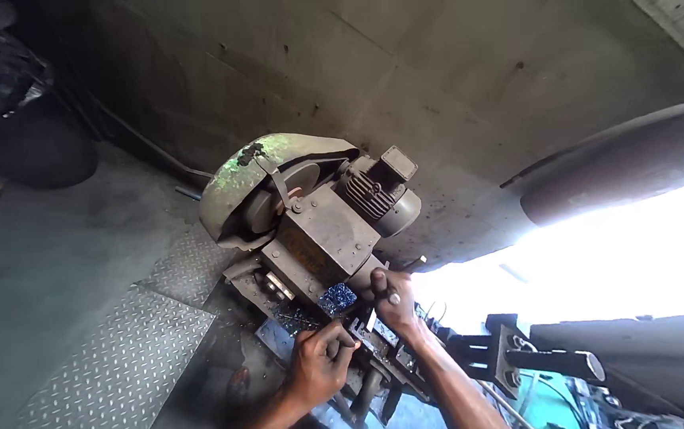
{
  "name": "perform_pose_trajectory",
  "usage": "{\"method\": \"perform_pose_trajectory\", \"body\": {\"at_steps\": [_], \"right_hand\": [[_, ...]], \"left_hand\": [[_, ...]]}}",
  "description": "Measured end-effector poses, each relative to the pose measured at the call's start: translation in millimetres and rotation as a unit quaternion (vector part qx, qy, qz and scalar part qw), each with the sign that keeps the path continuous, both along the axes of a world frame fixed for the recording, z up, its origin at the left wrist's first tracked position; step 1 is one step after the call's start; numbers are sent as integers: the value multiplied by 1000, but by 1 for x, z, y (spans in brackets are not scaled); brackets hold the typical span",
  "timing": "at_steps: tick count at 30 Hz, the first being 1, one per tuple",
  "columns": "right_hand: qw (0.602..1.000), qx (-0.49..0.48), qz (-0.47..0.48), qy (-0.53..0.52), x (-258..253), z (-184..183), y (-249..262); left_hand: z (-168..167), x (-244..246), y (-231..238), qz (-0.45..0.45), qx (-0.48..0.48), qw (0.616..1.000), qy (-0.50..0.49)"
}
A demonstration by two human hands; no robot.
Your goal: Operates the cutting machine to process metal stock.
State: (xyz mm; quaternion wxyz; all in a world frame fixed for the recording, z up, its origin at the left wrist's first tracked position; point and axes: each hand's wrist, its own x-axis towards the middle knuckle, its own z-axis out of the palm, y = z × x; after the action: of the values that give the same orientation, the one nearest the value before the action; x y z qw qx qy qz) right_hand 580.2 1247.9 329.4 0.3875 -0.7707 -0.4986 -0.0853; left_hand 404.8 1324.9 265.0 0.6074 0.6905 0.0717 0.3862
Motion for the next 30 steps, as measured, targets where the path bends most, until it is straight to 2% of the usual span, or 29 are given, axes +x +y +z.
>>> {"method": "perform_pose_trajectory", "body": {"at_steps": [2, 4, 5, 7, 9, 11, 12, 16, 18, 20, 24, 25, 27, 29, 30], "right_hand": [[996, 43, -52, 66, 12, 5, 2], [957, 178, -130, 188, 16, 25, -5], [937, 243, -143, 205, 13, 37, -9], [943, 282, -110, 138, 3, 33, -23], [983, 184, -9, -4, -10, -4, -38], [986, 107, 100, -82, -20, -26, -35], [984, 103, 114, -87, -20, -24, -30], [984, 177, 8, -5, -4, -1, -27], [985, 153, -59, 55, 14, -24, -28], [982, 137, -68, 109, 19, -33, -24], [971, 205, -25, 121, -7, 36, -12], [971, 212, -12, 106, -7, 39, -12], [982, 168, -3, 88, 6, 8, -18], [981, 142, -17, 129, 23, -28, -24], [974, 149, -40, 164, 25, -32, -25]], "left_hand": [[1, 2, 2, -2, 8, 1000, -1], [1, -1, 1, -3, 10, 1000, 0], [1, 0, 2, 2, 10, 1000, -3], [2, 2, -1, 17, 1, 1000, -10], [1, 2, -2, 20, 1, 1000, -16], [1, 1, 0, 11, 14, 1000, -19], [0, 2, 0, 7, 18, 1000, -21], [-1, 3, 1, 8, 16, 1000, -16], [-2, 1, -1, 11, 14, 1000, -11], [-3, -2, 0, 11, 31, 999, -12], [-2, 3, 0, 29, 24, 999, -21], [-2, 3, 0, 29, 16, 999, -21], [-2, 0, -1, 24, 9, 1000, -19], [-2, 0, 0, 20, 20, 999, -22], [-2, -1, 0, 18, 26, 999, -24]]}}
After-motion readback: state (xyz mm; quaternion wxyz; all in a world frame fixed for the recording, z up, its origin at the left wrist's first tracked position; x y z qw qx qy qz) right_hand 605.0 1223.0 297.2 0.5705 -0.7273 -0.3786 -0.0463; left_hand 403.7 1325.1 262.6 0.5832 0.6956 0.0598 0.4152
